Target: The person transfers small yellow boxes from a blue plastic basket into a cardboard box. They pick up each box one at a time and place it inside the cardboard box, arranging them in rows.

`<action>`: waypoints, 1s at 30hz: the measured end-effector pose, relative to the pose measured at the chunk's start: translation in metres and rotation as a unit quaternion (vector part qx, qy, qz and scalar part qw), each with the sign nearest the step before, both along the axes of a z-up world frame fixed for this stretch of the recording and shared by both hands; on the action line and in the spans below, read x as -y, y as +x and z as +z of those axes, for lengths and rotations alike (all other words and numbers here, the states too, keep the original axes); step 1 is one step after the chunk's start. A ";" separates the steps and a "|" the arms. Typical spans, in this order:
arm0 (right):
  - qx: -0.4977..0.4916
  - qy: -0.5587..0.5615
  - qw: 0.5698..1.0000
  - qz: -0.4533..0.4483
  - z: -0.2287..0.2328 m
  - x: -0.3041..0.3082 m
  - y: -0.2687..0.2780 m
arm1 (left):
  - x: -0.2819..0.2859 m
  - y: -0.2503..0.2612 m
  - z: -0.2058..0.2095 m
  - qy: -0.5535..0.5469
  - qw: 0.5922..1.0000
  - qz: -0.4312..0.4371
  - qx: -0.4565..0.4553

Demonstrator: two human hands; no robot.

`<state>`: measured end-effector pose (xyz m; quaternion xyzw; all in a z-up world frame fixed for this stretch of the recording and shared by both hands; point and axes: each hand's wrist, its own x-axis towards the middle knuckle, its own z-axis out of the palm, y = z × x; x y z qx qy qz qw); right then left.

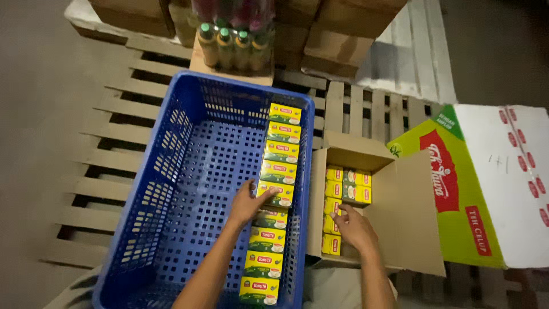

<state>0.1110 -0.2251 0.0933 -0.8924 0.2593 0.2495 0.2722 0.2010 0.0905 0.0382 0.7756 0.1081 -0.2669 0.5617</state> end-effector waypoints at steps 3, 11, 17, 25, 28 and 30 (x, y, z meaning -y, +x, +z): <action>0.005 0.019 1.000 -0.014 -0.013 0.010 -0.003 | 0.002 0.007 -0.042 -0.024 0.999 0.026 -0.001; 0.018 0.021 0.999 -0.019 -0.031 0.019 -0.002 | -0.009 0.009 -0.023 -0.068 0.997 0.042 -0.014; 0.027 0.032 0.998 -0.043 -0.039 0.029 -0.002 | -0.046 -0.010 -0.035 -0.169 0.985 0.037 -0.008; 0.036 0.018 0.999 -0.030 -0.023 0.010 -0.005 | -0.078 -0.044 -0.034 -0.187 0.973 0.027 0.132; 0.079 0.057 0.995 -0.026 0.004 -0.015 -0.004 | -0.077 -0.053 0.010 -0.221 0.966 0.038 0.125; 0.151 0.164 0.974 -0.039 0.028 -0.034 -0.006 | -0.076 -0.056 0.043 -0.184 0.968 0.009 0.173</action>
